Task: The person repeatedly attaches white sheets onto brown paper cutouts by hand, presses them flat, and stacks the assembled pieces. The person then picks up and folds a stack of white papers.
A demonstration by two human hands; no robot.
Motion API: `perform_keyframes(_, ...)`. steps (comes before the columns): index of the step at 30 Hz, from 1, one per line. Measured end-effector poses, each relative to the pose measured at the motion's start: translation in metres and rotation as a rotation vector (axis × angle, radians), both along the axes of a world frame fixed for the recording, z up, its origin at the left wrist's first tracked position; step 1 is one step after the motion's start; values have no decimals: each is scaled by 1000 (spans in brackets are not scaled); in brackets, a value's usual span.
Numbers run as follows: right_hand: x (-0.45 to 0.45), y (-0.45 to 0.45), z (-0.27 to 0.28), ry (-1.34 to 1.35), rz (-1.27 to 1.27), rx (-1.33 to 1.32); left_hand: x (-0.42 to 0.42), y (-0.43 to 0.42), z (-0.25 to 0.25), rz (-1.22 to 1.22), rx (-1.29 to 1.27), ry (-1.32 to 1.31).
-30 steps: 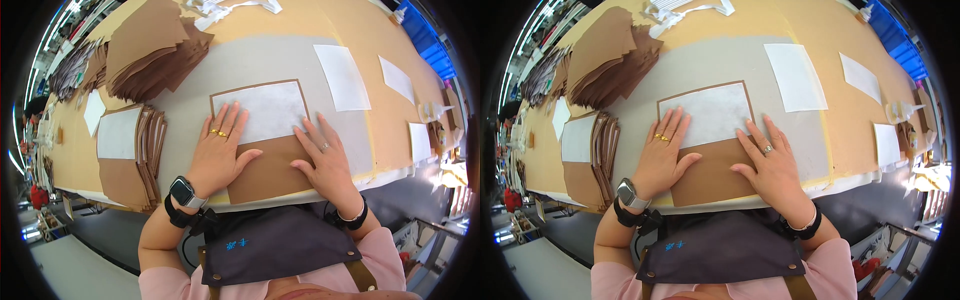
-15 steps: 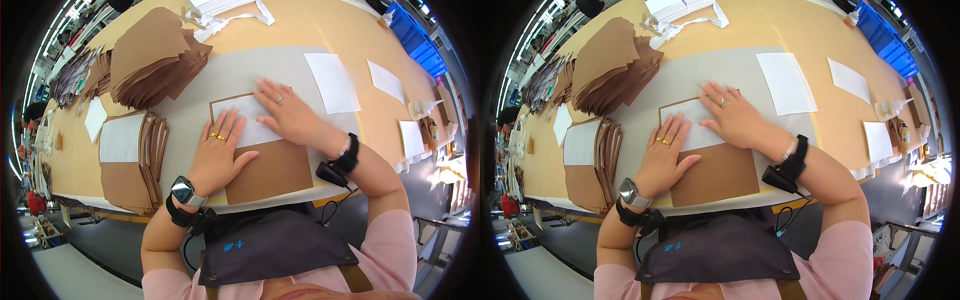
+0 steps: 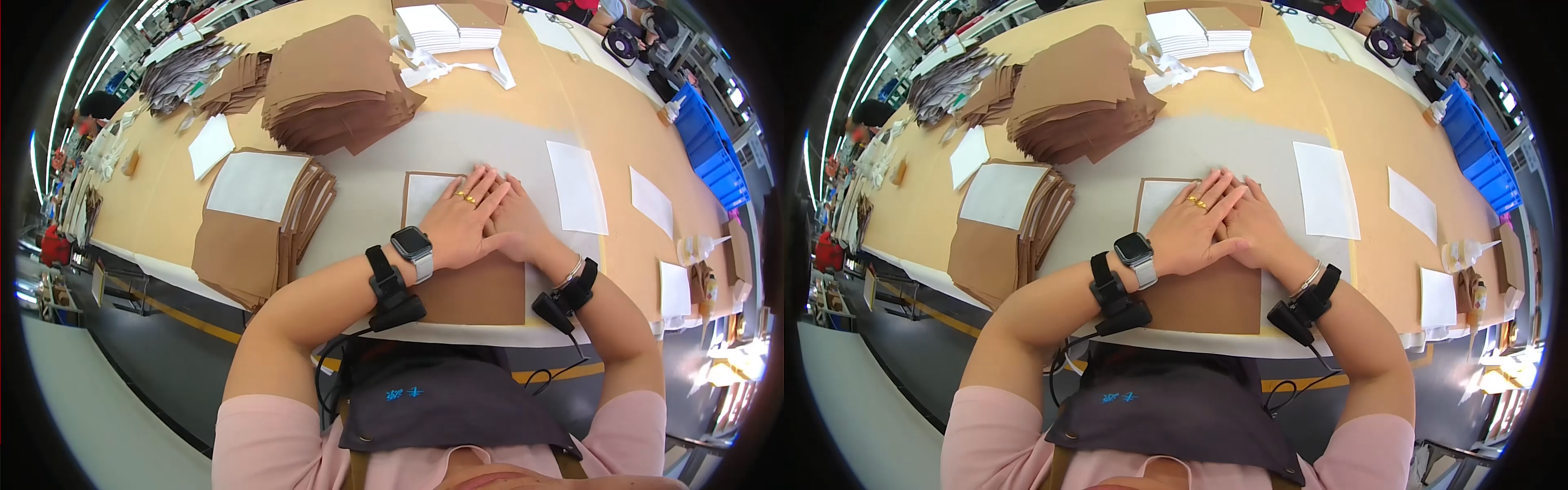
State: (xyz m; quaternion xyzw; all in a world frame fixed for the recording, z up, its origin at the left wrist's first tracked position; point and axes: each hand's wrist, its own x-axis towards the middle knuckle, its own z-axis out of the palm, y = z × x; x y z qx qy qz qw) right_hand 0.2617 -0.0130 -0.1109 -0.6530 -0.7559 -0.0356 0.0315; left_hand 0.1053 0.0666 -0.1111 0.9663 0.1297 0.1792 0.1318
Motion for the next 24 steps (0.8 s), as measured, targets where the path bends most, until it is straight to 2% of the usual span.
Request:
perform_keyframes(3, -1, -3, -1, 19, -6, -41, -20, 9, 1, 42, -42, 59)
perform_keyframes(5, -1, -2, -1, 148, -38, -2, -30, 15, 3, 183, 21, 195)
perform_keyframes(12, -5, -5, 5, 125, -86, -4, -59, 19, 7, 293, -28, 217)
perform_keyframes(17, -5, -8, 7, 112, -231, -46, -76, 20, 10, 375, -45, 276)
perform_keyframes(20, 11, -14, 3, 146, -291, -69, -86, 26, 12, 346, -46, 302)
perform_keyframes(24, 11, -13, 16, 136, -437, -49, -82, 39, -1, 384, -129, 220)
